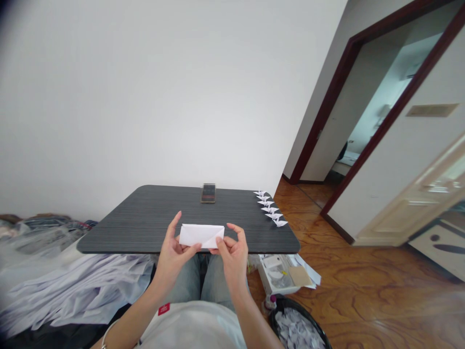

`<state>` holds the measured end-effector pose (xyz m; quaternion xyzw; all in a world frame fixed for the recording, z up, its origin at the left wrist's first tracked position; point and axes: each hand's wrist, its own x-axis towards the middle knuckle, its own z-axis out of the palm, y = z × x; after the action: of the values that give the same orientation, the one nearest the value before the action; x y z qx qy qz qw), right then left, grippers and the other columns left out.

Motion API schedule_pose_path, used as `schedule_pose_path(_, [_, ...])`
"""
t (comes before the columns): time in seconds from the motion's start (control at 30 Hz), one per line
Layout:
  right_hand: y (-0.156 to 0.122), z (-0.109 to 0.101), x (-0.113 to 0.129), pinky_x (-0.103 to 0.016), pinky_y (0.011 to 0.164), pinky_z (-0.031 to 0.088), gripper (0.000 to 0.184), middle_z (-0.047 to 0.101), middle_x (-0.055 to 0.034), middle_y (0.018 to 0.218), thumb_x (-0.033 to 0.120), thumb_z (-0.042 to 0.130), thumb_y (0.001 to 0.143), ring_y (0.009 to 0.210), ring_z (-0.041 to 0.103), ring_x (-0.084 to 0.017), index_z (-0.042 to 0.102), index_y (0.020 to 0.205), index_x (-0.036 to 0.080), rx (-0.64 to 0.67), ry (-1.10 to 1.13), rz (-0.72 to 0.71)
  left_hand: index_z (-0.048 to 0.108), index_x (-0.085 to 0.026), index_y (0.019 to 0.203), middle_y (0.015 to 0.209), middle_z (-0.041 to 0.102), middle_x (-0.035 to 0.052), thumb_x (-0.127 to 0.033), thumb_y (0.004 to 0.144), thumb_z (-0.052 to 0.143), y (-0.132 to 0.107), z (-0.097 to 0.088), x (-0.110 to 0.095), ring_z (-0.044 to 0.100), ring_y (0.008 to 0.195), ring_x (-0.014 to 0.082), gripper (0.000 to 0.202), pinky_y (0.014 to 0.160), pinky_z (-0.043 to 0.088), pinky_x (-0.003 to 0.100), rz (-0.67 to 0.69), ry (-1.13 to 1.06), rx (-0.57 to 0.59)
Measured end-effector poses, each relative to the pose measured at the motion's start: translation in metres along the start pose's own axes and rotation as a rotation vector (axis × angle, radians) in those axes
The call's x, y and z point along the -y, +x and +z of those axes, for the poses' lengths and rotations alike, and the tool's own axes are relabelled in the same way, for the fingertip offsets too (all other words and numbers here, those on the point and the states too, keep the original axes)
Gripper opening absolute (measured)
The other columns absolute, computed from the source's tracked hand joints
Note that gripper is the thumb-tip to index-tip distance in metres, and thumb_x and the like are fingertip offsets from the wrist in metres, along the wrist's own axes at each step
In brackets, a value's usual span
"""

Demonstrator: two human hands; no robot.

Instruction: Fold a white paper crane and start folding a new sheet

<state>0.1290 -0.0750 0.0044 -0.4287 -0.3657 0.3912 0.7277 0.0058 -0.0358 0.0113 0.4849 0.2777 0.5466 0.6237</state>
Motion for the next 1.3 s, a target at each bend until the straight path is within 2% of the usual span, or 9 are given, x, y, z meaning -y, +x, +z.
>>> schedule_pose_path(0.07, [0.002,-0.001,-0.001,-0.022,0.055,0.054,0.042,0.069,0.0039,0.063,0.029,0.065,0.071,0.056,0.063,-0.012,0.041,0.105,0.019,0.003,-0.006,0.004,0.011,-0.025,0.136,0.081,0.068,0.0012,-0.012,0.060,0.071,0.000,-0.001,0.000,0.065,0.072,0.0124,0.097,0.071,0.051,0.021,-0.011,0.003,-0.011])
schedule_pose_path(0.13, [0.003,-0.003,-0.004,-0.023,0.056,0.055,0.040,0.070,0.0023,0.066,0.029,0.066,0.070,0.060,0.064,-0.013,0.045,0.103,0.018,0.009,-0.008,0.014,0.019,-0.021,0.135,0.083,0.069,0.0025,-0.015,0.062,0.070,0.001,-0.002,0.000,0.064,0.070,0.0122,0.089,0.069,0.052,0.021,-0.033,0.007,-0.012])
schedule_pose_path(0.23, [0.005,-0.006,-0.008,-0.023,0.055,0.055,0.034,0.070,0.0016,0.064,0.031,0.067,0.069,0.058,0.064,-0.013,0.052,0.095,0.016,0.011,-0.015,0.030,0.032,-0.018,0.130,0.087,0.068,0.0034,-0.019,0.064,0.069,0.002,-0.003,0.001,0.063,0.067,0.0114,0.076,0.064,0.054,0.021,-0.065,-0.002,-0.007])
schedule_pose_path(0.43, [0.007,-0.007,-0.008,-0.022,0.056,0.054,0.023,0.071,-0.0008,0.067,0.033,0.067,0.069,0.057,0.064,-0.013,0.061,0.081,0.014,0.031,-0.016,0.064,0.047,-0.015,0.117,0.086,0.066,0.0021,-0.021,0.061,0.071,0.003,-0.005,0.004,0.061,0.067,0.0113,0.061,0.059,0.054,0.020,-0.076,-0.013,-0.030])
schedule_pose_path(0.73, [0.007,-0.008,-0.007,-0.021,0.057,0.054,0.021,0.071,-0.0009,0.069,0.033,0.067,0.069,0.061,0.064,-0.013,0.063,0.080,0.015,0.058,-0.009,0.074,0.053,-0.013,0.106,0.085,0.066,0.0034,-0.019,0.054,0.075,0.007,-0.003,0.007,0.062,0.067,0.0126,0.056,0.057,0.053,0.021,-0.145,-0.072,-0.047])
schedule_pose_path(1.13, [0.007,-0.007,-0.006,-0.027,0.057,0.056,0.024,0.070,-0.0010,0.067,0.035,0.066,0.069,0.061,0.065,-0.016,0.063,0.081,0.015,0.060,-0.065,0.065,0.056,-0.012,0.105,0.087,0.067,0.0062,-0.019,0.054,0.075,0.010,-0.002,0.013,0.063,0.073,0.0172,0.054,0.057,0.053,0.024,-0.143,-0.026,-0.046])
schedule_pose_path(1.3, [0.008,-0.008,-0.008,-0.025,0.058,0.055,0.022,0.070,-0.0004,0.066,0.034,0.066,0.070,0.060,0.065,-0.015,0.063,0.081,0.015,0.064,-0.055,0.065,0.057,-0.011,0.102,0.089,0.067,0.0073,-0.022,0.057,0.074,0.010,-0.003,0.013,0.062,0.072,0.0162,0.049,0.059,0.053,0.024,-0.148,-0.019,-0.032])
